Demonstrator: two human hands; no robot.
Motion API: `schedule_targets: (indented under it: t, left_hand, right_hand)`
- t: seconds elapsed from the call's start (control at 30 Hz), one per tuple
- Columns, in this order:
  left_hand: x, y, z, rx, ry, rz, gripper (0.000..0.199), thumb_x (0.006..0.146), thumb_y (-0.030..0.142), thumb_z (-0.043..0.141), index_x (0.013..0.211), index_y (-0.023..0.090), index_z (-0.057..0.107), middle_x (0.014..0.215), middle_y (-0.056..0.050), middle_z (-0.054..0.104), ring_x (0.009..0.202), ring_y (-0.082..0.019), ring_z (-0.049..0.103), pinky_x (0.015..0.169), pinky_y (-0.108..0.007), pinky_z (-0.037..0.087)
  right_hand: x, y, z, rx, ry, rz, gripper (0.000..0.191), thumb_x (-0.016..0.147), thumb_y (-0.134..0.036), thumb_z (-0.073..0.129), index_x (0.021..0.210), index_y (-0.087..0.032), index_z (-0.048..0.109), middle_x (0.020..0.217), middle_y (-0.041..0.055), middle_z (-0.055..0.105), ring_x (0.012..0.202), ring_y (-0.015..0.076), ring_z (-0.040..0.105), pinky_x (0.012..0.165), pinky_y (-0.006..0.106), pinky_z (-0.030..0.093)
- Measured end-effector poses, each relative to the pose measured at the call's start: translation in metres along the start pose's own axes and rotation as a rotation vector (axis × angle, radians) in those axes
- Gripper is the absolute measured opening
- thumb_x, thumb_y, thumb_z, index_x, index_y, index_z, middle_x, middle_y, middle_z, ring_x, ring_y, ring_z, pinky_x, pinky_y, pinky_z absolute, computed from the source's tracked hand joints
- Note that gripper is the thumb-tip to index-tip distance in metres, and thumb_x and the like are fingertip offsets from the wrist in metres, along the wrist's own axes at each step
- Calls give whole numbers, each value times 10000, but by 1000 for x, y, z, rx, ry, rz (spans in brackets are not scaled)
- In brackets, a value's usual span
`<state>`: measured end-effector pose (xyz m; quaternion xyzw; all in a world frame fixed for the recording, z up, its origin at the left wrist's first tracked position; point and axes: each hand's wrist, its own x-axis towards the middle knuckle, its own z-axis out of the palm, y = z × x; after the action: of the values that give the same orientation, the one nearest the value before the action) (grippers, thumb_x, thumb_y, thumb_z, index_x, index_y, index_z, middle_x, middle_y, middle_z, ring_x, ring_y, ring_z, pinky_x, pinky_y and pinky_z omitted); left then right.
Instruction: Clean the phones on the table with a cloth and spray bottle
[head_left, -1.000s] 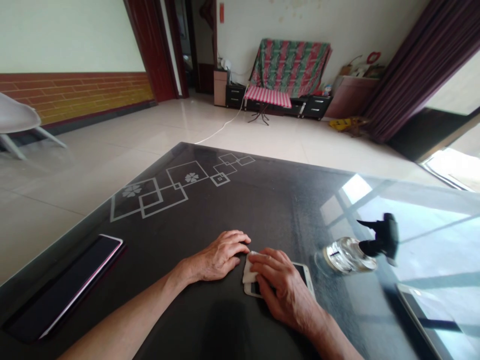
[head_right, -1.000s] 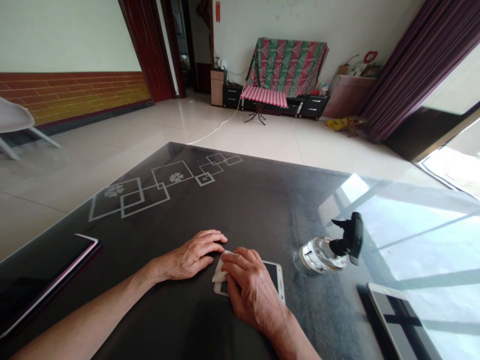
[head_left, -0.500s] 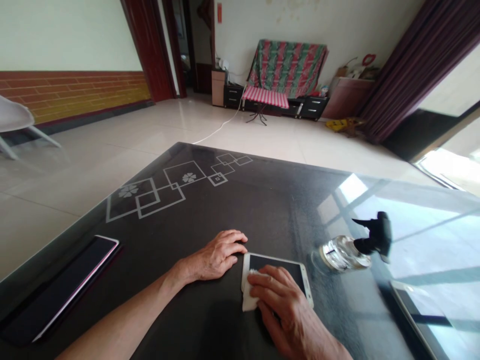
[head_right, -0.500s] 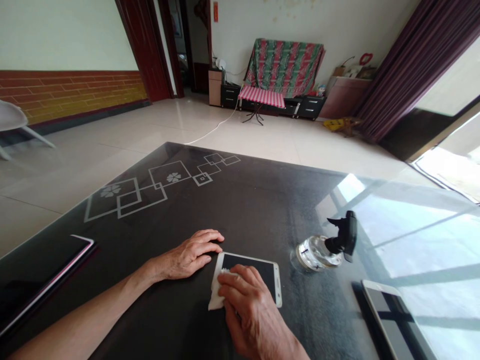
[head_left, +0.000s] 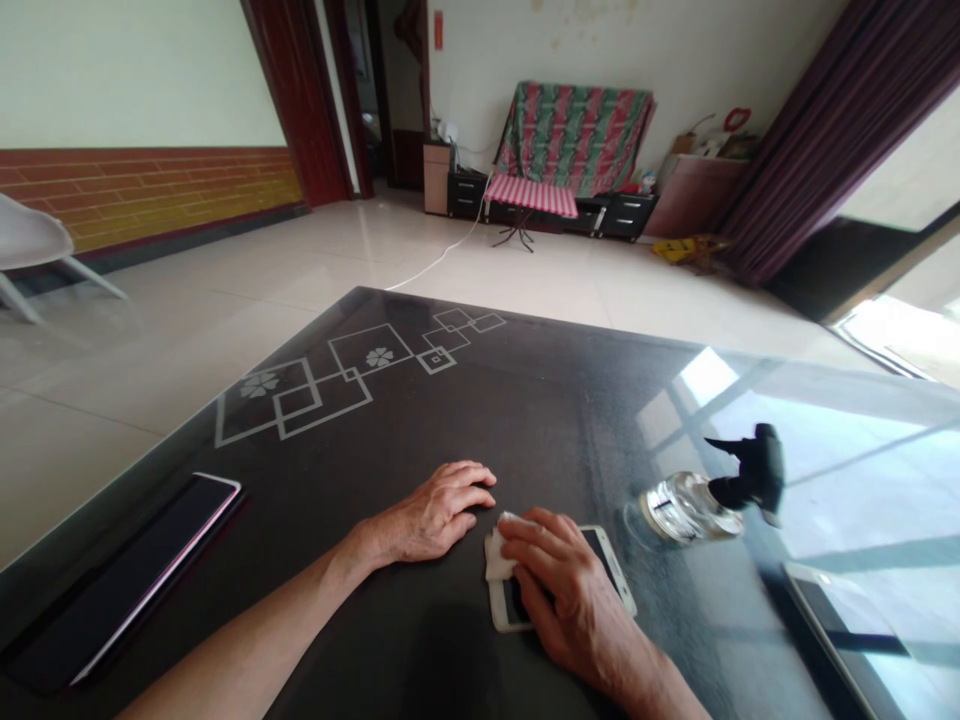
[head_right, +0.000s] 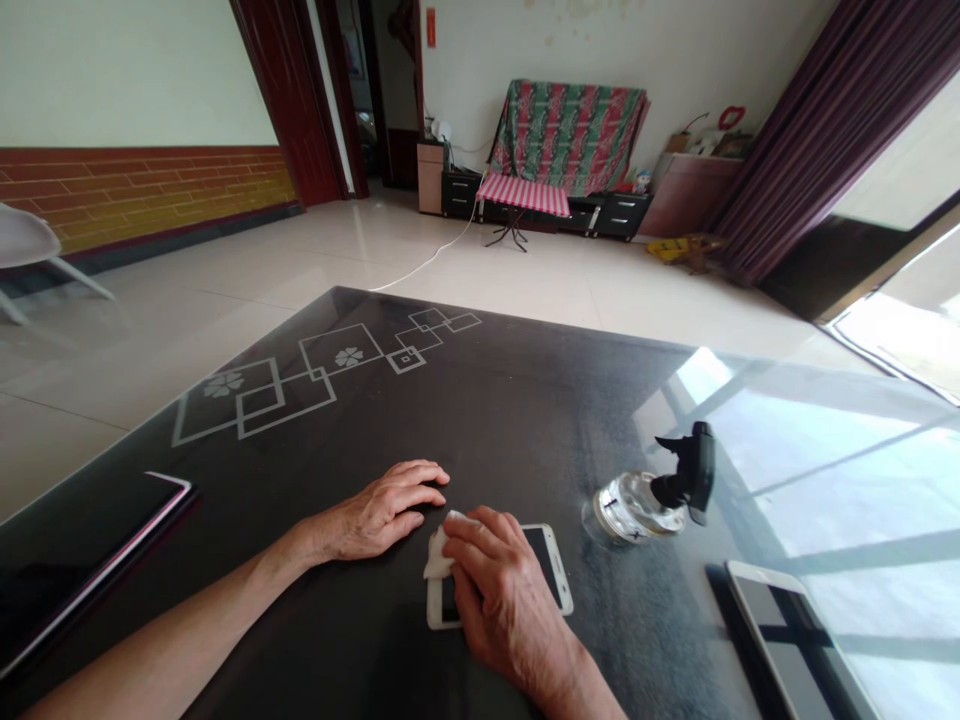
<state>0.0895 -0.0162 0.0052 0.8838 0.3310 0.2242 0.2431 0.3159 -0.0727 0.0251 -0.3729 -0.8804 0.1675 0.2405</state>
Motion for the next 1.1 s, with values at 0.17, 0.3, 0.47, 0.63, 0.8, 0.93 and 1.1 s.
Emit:
schedule_targets:
  t: [0.17,0.3,0.47,0.63,0.8,0.93,1.1]
  left_hand:
    - [0,1,0,-7,1,9,329,800,64,526,1080,198,634,1279,-80,552,1277,-231,421,1091,-416,348]
    - [-3,5,0,3,12,-9,375,747,65,555,1099,175,625,1277,-98,550,1271,-244,421,1089,-417,352]
    - [-3,28,-3,46,-51,-81,460,760,194,627,1214,156,565,1271,-115,555,1190,-266,485,1037,-405,410]
    - [-9,66,10,63,-161,-223,917,654,546,728,1405,152,377,1363,-168,480,1243,-368,445,1048,-507,375]
    - [-27,87,46,99,-126,-312,1166,551,533,790,1485,187,184,1488,-198,307,1334,-438,295,1063,-576,319]
    - [-24,84,55,66,-3,-281,1017,624,315,734,1476,175,197,1385,-180,428,1237,-375,422,1061,-531,342]
    - [1,53,32,74,39,-188,921,605,200,671,1441,166,285,1318,-151,468,1199,-326,446,1066,-488,346]
  right_hand:
    - [-22,-17,0,18,-73,-26,276,885,-81,429,1064,-200,602,1266,103,580,1158,229,492,965,419,445]
    - [-19,-11,-8,-10,-49,5,245,890,-103,440,1029,-200,617,1229,100,608,1122,231,515,948,423,451]
    - [-21,14,-30,-117,29,54,242,897,-118,450,1031,-205,632,1174,91,646,1089,231,545,932,432,459]
    - [-37,10,-30,-107,-5,37,259,872,-108,465,1016,-221,647,1170,83,650,1097,230,554,941,435,461]
    - [-48,3,-24,-146,49,59,267,864,-103,468,1021,-219,649,1184,85,641,1121,236,549,953,441,460]
    - [-49,17,-27,-207,140,104,248,867,-129,477,1008,-215,662,1154,92,659,1100,243,569,926,436,478]
    - [-35,27,-22,-225,216,153,247,863,-120,477,1008,-205,657,1155,85,662,1072,243,580,913,438,481]
